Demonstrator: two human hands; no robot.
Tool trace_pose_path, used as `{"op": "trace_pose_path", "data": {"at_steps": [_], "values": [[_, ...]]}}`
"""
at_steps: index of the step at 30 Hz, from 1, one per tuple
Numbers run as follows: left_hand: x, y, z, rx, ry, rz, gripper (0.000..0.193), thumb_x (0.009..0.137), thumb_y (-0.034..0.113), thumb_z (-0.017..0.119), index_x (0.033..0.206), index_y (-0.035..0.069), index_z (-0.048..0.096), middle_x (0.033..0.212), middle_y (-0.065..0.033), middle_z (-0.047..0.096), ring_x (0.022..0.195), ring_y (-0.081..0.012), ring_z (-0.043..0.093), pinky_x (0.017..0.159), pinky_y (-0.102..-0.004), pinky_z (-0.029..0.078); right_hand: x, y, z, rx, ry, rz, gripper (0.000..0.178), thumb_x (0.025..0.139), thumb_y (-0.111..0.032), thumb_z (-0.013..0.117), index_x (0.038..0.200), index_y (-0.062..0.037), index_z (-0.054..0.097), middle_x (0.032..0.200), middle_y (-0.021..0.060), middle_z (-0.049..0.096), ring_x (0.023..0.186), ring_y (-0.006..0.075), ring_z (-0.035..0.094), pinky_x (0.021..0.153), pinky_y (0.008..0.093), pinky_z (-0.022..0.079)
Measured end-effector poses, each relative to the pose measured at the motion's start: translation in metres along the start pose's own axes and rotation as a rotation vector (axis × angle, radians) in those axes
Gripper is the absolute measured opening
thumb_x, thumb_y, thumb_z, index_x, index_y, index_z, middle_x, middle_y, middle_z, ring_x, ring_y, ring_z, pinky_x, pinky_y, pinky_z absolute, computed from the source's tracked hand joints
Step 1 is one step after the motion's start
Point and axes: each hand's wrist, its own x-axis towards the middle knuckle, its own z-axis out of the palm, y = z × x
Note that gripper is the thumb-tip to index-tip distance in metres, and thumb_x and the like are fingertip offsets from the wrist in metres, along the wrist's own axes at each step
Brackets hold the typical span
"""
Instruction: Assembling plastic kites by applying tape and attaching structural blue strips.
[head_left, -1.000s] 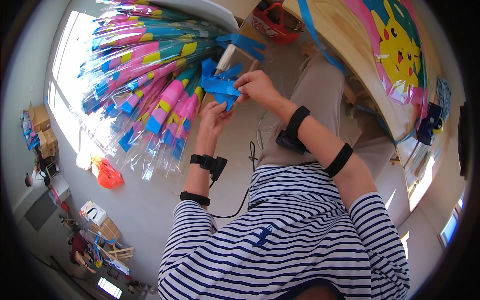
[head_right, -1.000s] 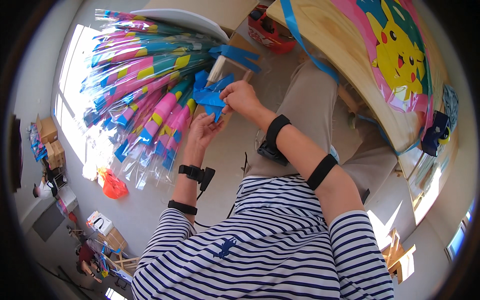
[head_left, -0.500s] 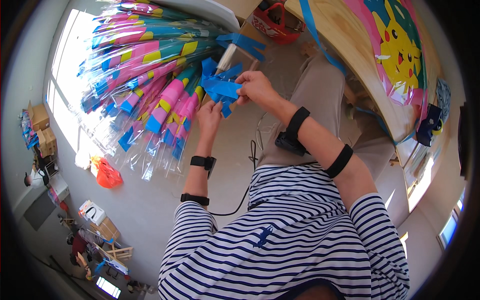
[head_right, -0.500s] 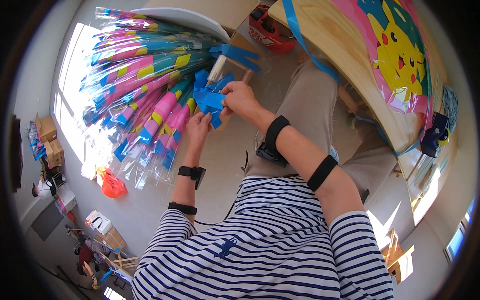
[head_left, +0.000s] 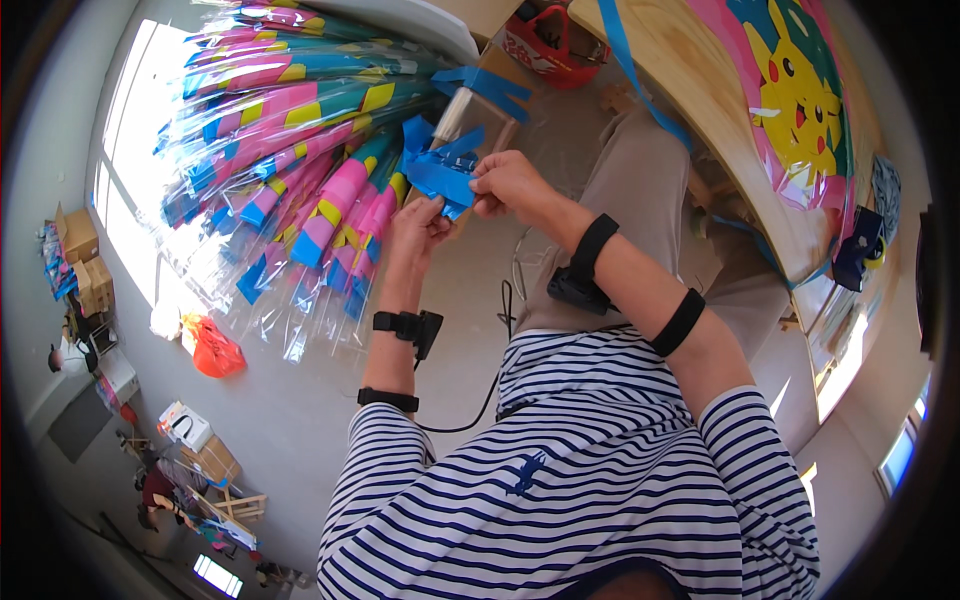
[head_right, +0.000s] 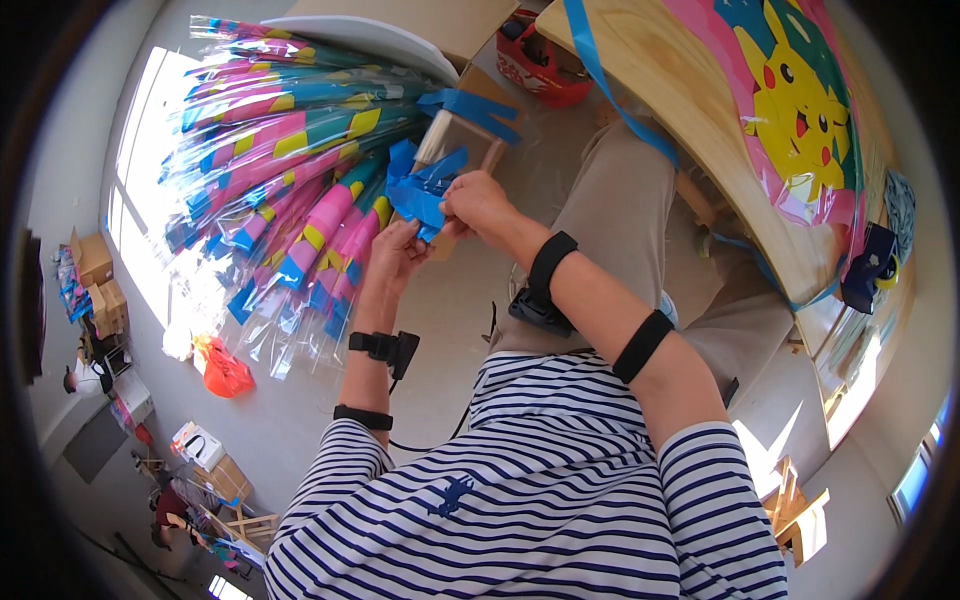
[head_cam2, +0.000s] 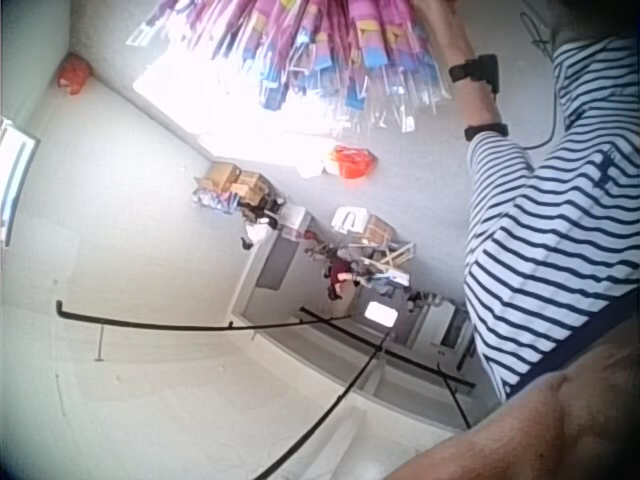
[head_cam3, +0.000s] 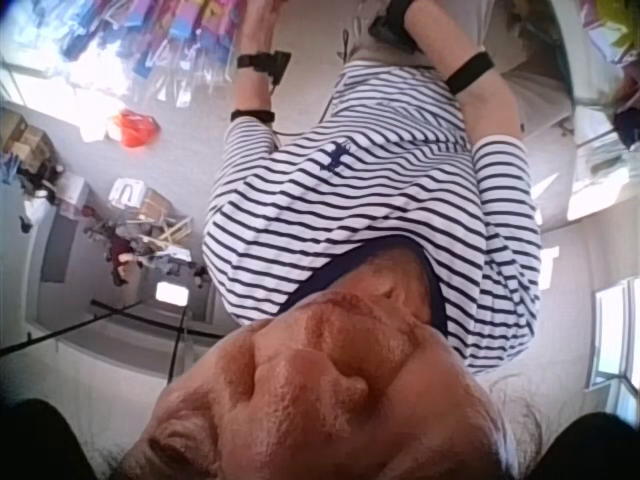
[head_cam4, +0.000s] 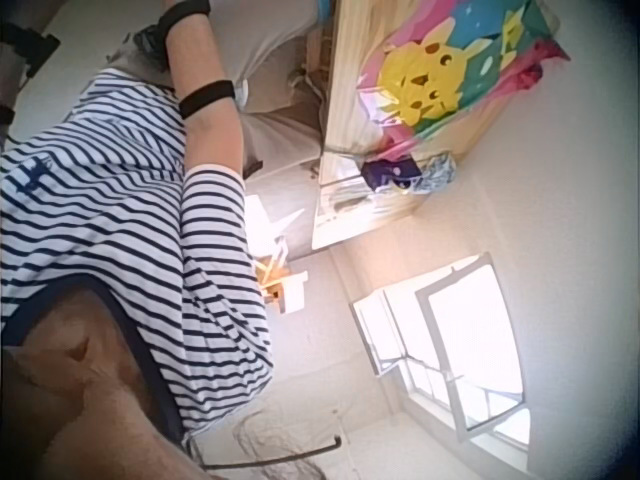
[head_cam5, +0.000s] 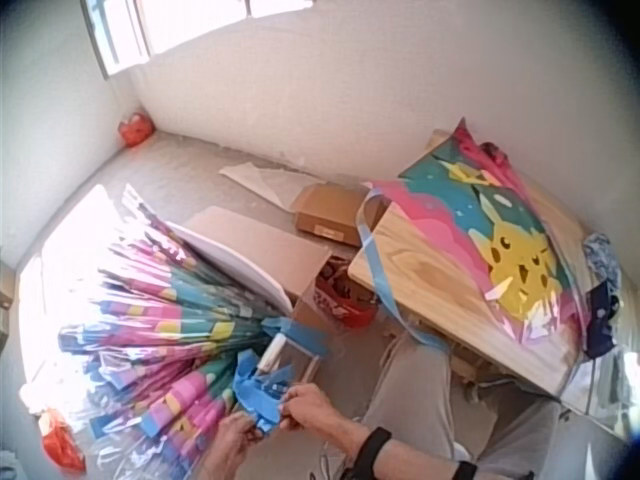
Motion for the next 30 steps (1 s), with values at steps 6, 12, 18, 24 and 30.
{"op": "trace_pose_path", "data": {"at_steps": [6,12,18,24,30], "values": [[-0.006,0.004,0.013,-0.107,0.021,0.005,0.013,0.093,0.015,0.064,0.083,0.009,0.058,0.082,-0.0053,0.068,0.075,-0.0164,0.068,0.078,-0.0371,0.059,0.0,0.003,0.009,0.121,-0.019,0.103,0.011,0.092,-0.001,0.062,0.101,0.0007,0.056,0.086,0.0121,0.065,0.069,0.023,0.07,0.069,0.041,0.061],[0.0,-0.005,0.002,-0.198,-0.043,-0.004,0.007,0.088,0.007,0.067,0.086,0.009,0.06,0.095,-0.0062,0.067,0.089,-0.0214,0.067,0.09,-0.0445,0.055,0.001,0.007,0.012,0.179,-0.004,0.113,0.013,0.091,0.003,0.058,0.103,0.0029,0.054,0.089,0.0143,0.066,0.07,0.0246,0.071,0.067,0.0427,0.061],[0.002,-0.007,0.005,-0.284,-0.006,-0.009,0.016,0.088,0.004,0.067,0.101,0.008,0.06,0.099,-0.0077,0.068,0.09,-0.023,0.067,0.088,-0.0442,0.055,0.003,0.008,0.012,0.164,-0.001,0.117,0.014,0.091,0.002,0.059,0.104,0.0024,0.055,0.089,0.0134,0.066,0.072,0.0237,0.071,0.07,0.0432,0.06],[0.006,-0.01,0.0,-0.364,-0.064,-0.038,0.021,0.088,0.004,0.069,0.107,0.006,0.059,0.101,-0.009,0.069,0.091,-0.0232,0.068,0.087,-0.0454,0.056,0.006,0.009,0.012,0.196,-0.049,0.11,0.017,0.089,0.001,0.063,0.104,-0.0013,0.054,0.088,0.012,0.065,0.072,0.0239,0.07,0.07,0.0442,0.06],[0.008,-0.013,-0.003,-0.415,-0.137,-0.048,0.024,0.09,0.007,0.069,0.112,0.006,0.06,0.105,-0.0092,0.069,0.091,-0.0233,0.068,0.088,-0.0448,0.055,0.006,0.008,0.009,0.206,-0.029,0.112,0.012,0.089,-0.002,0.067,0.094,-0.0051,0.056,0.084,0.0073,0.064,0.074,0.0197,0.069,0.076,0.0404,0.06]]}}
